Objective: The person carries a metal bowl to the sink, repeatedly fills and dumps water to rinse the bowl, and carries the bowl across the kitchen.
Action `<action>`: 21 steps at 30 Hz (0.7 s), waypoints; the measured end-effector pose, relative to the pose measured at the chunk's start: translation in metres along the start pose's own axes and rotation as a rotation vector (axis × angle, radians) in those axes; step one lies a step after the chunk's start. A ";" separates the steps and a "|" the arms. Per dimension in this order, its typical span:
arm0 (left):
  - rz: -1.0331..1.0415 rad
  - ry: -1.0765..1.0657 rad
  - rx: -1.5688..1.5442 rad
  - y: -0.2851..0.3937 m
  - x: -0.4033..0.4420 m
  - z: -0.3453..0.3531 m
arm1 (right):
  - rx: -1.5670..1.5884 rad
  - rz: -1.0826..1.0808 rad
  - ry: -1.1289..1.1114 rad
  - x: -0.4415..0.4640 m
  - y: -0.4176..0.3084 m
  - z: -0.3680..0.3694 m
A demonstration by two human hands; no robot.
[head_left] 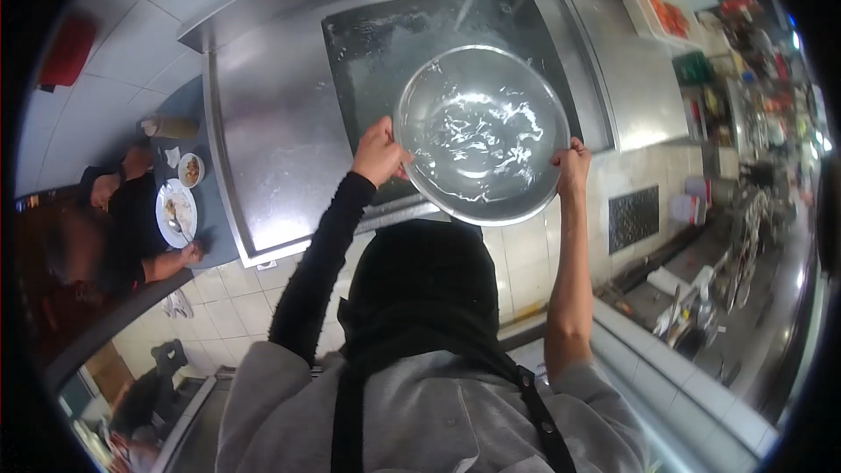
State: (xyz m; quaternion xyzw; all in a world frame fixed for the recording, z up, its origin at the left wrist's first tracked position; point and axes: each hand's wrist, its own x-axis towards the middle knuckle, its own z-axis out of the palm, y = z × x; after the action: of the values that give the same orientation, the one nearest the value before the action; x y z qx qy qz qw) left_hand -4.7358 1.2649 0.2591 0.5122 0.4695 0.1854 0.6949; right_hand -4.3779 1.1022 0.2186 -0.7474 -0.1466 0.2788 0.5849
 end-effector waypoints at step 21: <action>-0.139 -0.693 0.462 -0.184 -0.290 -0.055 | 0.049 0.186 0.817 -0.623 0.166 -0.088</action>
State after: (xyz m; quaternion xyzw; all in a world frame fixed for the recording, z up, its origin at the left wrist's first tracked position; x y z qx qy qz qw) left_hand -4.9656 1.0059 0.2285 0.6535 0.2707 -0.1552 0.6896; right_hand -4.8430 0.6475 0.2267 -0.7924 0.1723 0.0143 0.5850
